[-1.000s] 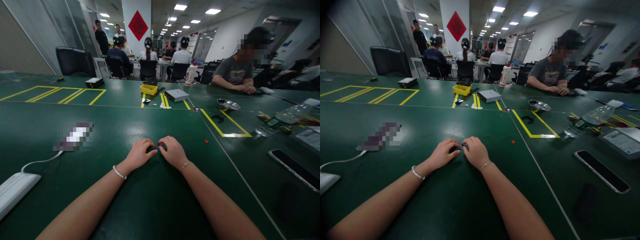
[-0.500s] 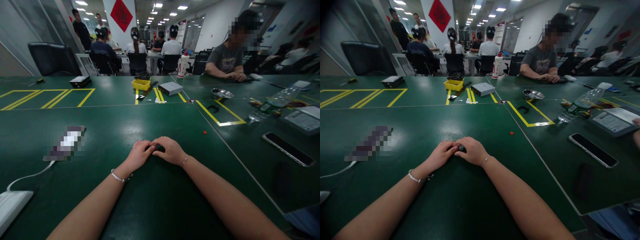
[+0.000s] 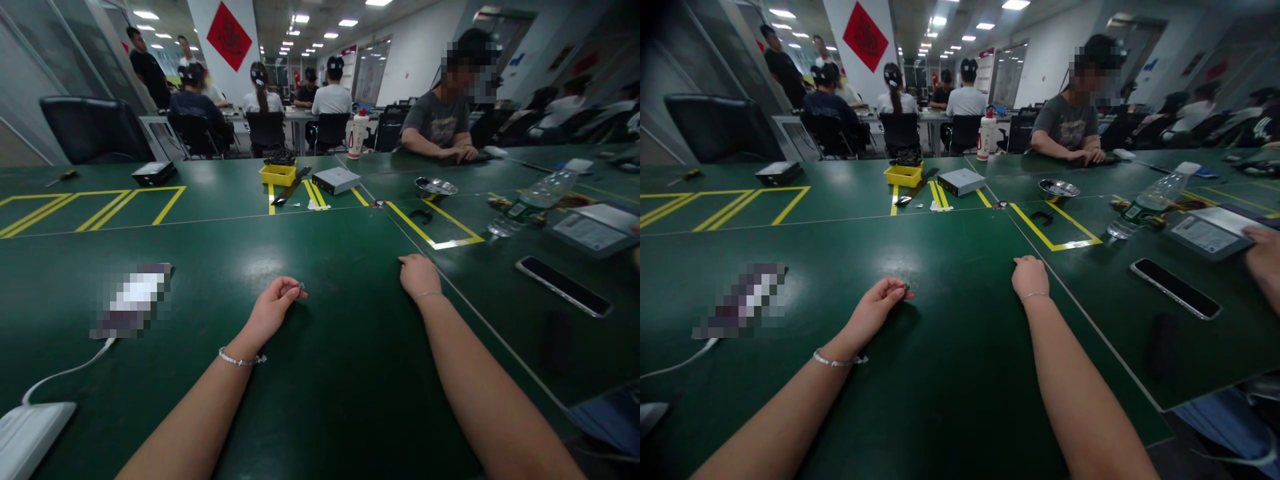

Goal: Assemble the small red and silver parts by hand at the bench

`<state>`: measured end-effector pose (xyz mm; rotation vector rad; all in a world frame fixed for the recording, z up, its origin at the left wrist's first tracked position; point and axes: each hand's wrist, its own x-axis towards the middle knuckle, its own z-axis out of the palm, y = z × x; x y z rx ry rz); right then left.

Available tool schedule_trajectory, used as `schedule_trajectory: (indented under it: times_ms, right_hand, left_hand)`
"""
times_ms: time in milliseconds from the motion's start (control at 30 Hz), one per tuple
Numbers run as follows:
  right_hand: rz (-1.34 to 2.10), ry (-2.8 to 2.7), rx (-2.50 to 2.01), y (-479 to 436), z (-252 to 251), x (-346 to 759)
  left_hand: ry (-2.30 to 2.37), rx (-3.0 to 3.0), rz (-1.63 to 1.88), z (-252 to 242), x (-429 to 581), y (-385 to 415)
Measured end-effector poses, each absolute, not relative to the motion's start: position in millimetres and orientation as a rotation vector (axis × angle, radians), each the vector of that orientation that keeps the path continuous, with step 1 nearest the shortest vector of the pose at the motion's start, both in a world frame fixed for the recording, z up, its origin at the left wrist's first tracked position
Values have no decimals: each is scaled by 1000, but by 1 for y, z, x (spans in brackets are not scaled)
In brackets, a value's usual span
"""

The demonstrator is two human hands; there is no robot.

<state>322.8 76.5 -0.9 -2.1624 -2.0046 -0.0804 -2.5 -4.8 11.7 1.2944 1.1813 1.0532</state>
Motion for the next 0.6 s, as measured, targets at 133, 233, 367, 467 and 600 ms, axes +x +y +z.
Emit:
schedule_trajectory:
  times_ms: [133,233,367,467,600]
  right_hand:
    - [-48,-1908,-2101,74,4,314]
    - [71,-1768,-1942,69,9,300]
    - [588,-1552,-1687,48,15,260]
    - [1285,-1271,-1396,22,18,219]
    - [1810,-781,-1043,-9,22,178]
  left_hand:
    - [1148,1308,1076,11,-2,-4]
    - [1237,1434,994,13,-1,-6]
    - [1403,1664,831,21,4,-17]
    - [1471,1715,771,25,10,-28]
    - [1490,1650,887,23,14,-40]
